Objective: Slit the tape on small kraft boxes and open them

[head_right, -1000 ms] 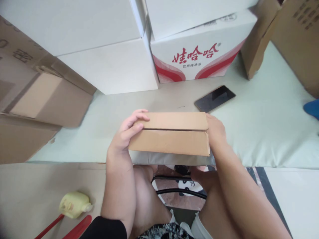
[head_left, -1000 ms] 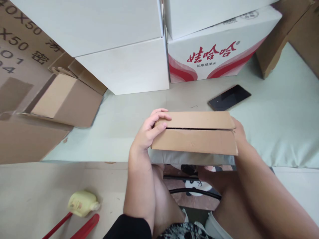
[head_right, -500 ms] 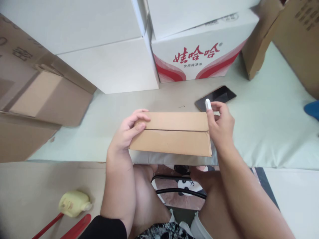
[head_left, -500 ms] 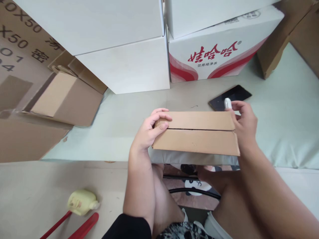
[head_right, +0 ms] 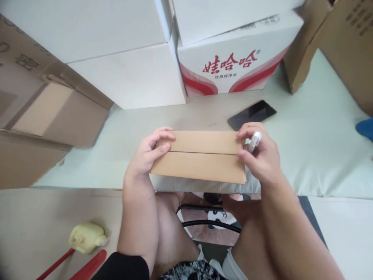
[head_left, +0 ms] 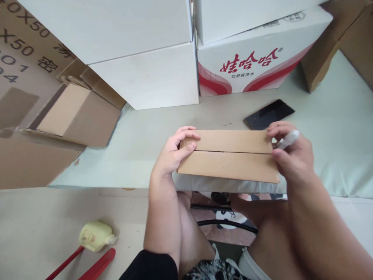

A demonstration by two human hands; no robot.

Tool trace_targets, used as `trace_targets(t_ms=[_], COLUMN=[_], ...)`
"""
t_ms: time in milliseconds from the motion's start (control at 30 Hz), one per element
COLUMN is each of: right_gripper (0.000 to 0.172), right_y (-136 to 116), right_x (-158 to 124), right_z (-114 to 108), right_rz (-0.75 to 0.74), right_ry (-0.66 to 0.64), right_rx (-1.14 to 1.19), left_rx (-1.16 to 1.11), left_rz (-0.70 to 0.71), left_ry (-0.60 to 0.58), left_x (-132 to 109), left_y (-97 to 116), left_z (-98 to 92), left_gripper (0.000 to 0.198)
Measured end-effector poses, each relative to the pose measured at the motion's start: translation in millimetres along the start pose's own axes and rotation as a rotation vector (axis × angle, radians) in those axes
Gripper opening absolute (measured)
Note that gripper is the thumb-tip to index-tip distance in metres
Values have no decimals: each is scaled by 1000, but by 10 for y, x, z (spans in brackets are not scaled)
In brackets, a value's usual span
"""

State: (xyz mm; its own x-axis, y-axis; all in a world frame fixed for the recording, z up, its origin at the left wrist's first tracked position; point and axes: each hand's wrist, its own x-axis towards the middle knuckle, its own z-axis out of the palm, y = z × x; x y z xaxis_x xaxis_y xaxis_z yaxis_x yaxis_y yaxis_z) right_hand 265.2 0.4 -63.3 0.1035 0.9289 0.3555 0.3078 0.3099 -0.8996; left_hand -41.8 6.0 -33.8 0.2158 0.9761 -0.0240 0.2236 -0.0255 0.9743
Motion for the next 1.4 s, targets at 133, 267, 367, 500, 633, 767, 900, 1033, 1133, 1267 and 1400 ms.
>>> trace_targets(t_ms=[133,267,367,500,633,767,900,1033,1133,1267,1400], right_gripper=[43,65,77,81,64,50,45,40,41,42,48], right_y=[44,69,2,-116,-102,-38,-37,18,69,16,-110], right_x=[-33,-32,-67,-138,-157,-134,-137,-160,-149,-108,-100], right_z=[-101,-129,-144,-170,-141,-61,-7,39,69,74,74], right_rz=[-241,-214,-235,-339,-398,-481,-449,-219,-35,223,560], right_ry=[-232,-474,-531,-539,-492,-359,-279,-156,-96,-19,-68], right_rx=[5,12,-32,-131,-190,-96,-62,55,176,282,381], left_rx=[-3,-5,-30,-78,-89,-184,-276,-411,-406,-430,-468], left_rz=[-19,-14,-32,-59,-52,-59,-26,79,136,127,82], left_ry=[10,0,31,80,87,155,170,153,85,4,96], left_x=[12,24,35,54,62,48,-5,-73,-107,-116,-99], left_y=[-15,-28,-35,-50,-65,-43,8,8,-34,-76,-45], left_z=[-54,-111,-121,-96,-56,-20,16,75,115,158,187], left_gripper=[38,34,32,28,27,22,30,53,69,87,65])
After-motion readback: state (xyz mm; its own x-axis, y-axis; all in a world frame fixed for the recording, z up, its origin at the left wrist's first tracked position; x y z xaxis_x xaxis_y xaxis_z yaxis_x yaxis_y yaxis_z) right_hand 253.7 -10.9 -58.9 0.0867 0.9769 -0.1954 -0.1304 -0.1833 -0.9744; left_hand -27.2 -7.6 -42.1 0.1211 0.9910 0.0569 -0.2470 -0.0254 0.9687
